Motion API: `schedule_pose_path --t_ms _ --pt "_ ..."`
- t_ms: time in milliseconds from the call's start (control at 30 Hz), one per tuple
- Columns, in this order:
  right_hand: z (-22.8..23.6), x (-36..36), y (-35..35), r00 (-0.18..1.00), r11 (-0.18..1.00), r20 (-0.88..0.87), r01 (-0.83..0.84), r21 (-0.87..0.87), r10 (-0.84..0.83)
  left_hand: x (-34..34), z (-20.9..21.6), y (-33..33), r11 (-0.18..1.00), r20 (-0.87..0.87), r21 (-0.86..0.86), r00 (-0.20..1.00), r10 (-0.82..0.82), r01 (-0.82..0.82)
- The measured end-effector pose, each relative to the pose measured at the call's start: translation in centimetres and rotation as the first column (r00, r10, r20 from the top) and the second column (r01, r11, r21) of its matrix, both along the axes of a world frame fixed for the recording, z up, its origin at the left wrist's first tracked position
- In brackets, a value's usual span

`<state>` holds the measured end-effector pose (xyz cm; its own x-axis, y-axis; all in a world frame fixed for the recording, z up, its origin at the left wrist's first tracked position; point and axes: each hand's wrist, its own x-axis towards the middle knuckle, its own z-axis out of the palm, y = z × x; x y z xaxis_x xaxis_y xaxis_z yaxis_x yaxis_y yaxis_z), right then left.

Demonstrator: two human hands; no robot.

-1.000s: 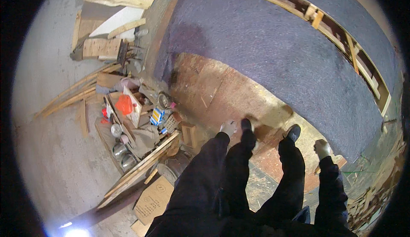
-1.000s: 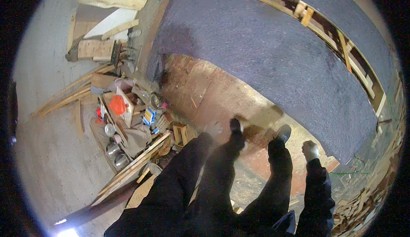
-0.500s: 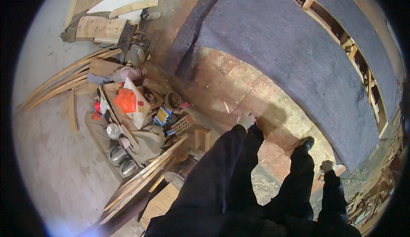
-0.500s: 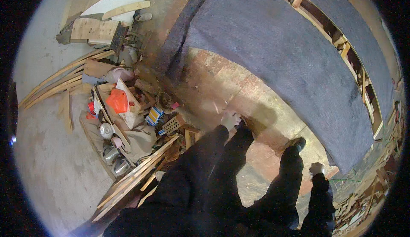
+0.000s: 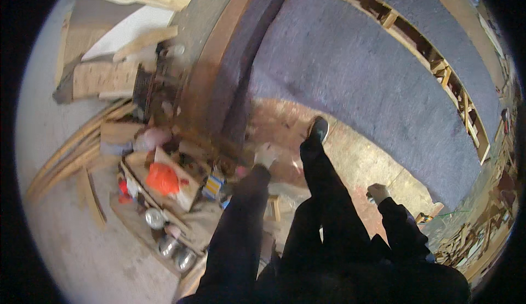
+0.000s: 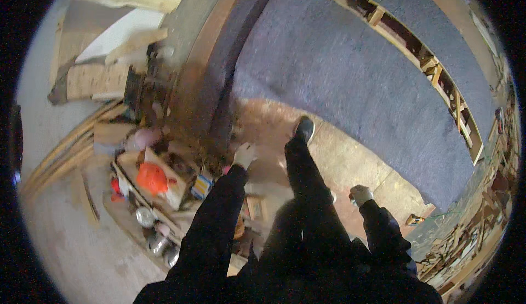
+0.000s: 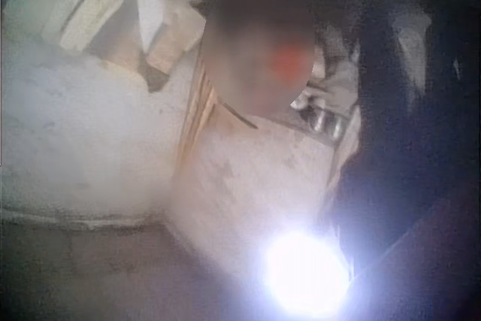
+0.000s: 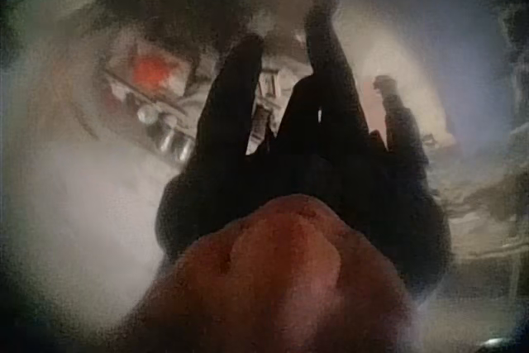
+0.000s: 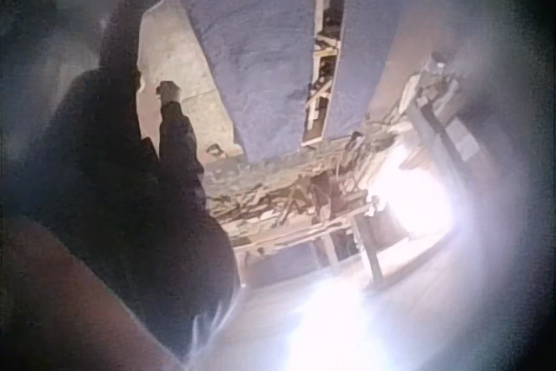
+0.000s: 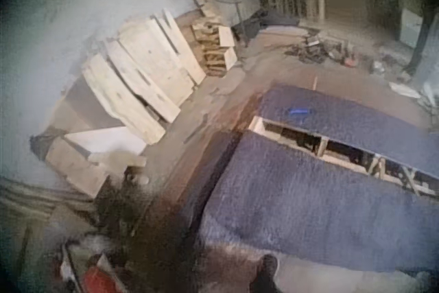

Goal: The person cuts a piece of dark carpet with a utility knife, trims the edges, and positions it over a wooden frame. They then use a pneumatic nail gun to fasten the carpet to the frame, adjusting the material as needed.

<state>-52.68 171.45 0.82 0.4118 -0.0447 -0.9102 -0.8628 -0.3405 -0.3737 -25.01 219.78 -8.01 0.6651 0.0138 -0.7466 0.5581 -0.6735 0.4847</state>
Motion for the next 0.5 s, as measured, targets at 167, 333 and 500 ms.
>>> schedule_pose_path --t_ms 167,333,500 --pt "-2.3 7.8 1.1 0.873 0.905 -0.247 0.424 -0.040 -0.420 14.8 -2.9 1.8 0.990 -0.107 -0.140 0.994 -0.015 0.000" --pt "-1.2 12.7 3.2 0.836 0.852 -0.174 0.523 -0.032 -0.520 24.1 -4.6 -0.2 0.893 0.046 0.355 0.950 -0.310 0.275" --pt "-1.9 11.4 6.1 0.646 0.697 -0.319 0.714 -0.065 -0.693 31.8 -6.1 -3.4 0.755 -0.104 0.549 0.925 -0.365 0.359"
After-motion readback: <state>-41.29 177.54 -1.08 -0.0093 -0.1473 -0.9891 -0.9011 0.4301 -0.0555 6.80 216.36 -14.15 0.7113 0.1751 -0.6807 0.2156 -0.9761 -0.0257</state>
